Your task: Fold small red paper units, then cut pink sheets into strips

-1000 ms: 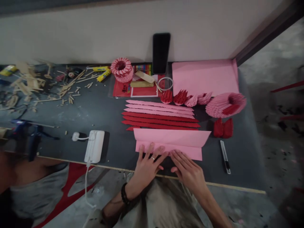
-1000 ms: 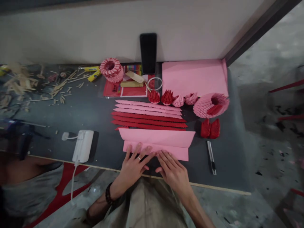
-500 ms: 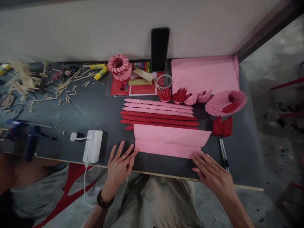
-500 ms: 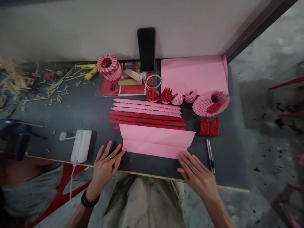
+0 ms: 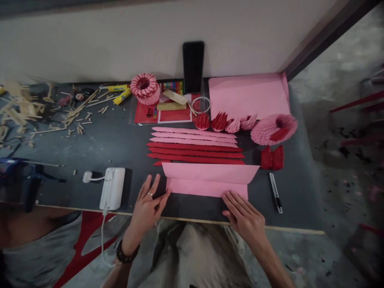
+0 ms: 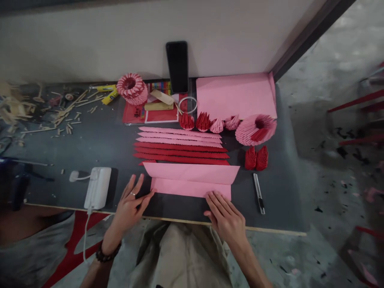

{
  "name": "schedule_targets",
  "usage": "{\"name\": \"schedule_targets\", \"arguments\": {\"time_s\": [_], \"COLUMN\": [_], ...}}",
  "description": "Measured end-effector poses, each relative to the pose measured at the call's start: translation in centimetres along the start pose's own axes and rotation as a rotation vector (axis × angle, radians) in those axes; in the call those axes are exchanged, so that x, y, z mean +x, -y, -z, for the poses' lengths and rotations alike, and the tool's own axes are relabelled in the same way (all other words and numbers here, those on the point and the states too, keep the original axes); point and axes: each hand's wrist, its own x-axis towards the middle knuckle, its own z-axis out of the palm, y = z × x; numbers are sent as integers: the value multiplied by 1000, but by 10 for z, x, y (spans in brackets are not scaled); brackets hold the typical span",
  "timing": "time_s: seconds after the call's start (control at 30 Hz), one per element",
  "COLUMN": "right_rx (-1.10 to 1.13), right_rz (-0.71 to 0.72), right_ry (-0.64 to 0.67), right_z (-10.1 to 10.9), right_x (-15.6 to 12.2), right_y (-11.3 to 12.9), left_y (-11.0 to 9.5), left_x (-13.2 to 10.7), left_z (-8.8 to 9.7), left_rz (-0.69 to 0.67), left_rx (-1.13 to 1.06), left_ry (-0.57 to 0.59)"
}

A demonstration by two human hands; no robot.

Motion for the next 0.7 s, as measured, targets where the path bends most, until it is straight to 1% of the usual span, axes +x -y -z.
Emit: {"name": "schedule_targets", "arguments": {"time_s": [0.03,0.07,0.13,0.17,0.2,0.23,0.3,0.33,0.37,0.43,0.47,0.5,0.53,0.6,0.67,0.7], "right_rx": [13,23,50,60,67,72,79,83,88,96,100,107,118,169,261,312], "right_rz": [-10,-27,-45,-46,-42,-34,-15,-9,-6,-5,-8,-10,-10,-4,-2,-4], "right_ry": [9,12,33,44,52,54,44,36,28,18,17,15,12,9,12,14], "right_z": [-3,-4,-5,-5,-5,-5,-7,-8,-9,-11,-11,-12,-12,-12,-10,-8], "right_x": [2,2,1,0,-1,-2,-3,-3,-3,-4,-4,-4,-5,-6,-6,-6], "right_y": [1,1,-2,-4,-6,-7,-9,-10,-10,-10,-11,-11,-12,-15,-19,-20], "left_y": [5,9,9,5,-1,-11,-33,-45,-56,-73,-79,-84,-87,-90,-89,-87], "left_x": [-4,-8,-12,-11,-5,5,38,60,82,124,140,153,162,168,165,162], "left_z": [1,3,7,10,14,18,25,28,30,31,30,27,24,18,14,14], "left_rz": [16,46,115,139,149,136,79,40,-18,-105,-155,-173,-149,-62,3,13], "left_rx": [11,26,28,9,-34,-91,-140,-139,-126,-94,-110,-135,-145,-163,-261,-342], "left_ry": [-14,-61,-208,-291,-352,-376,-392,-366,-305,-146,-80,12,88,177,218,245]}}
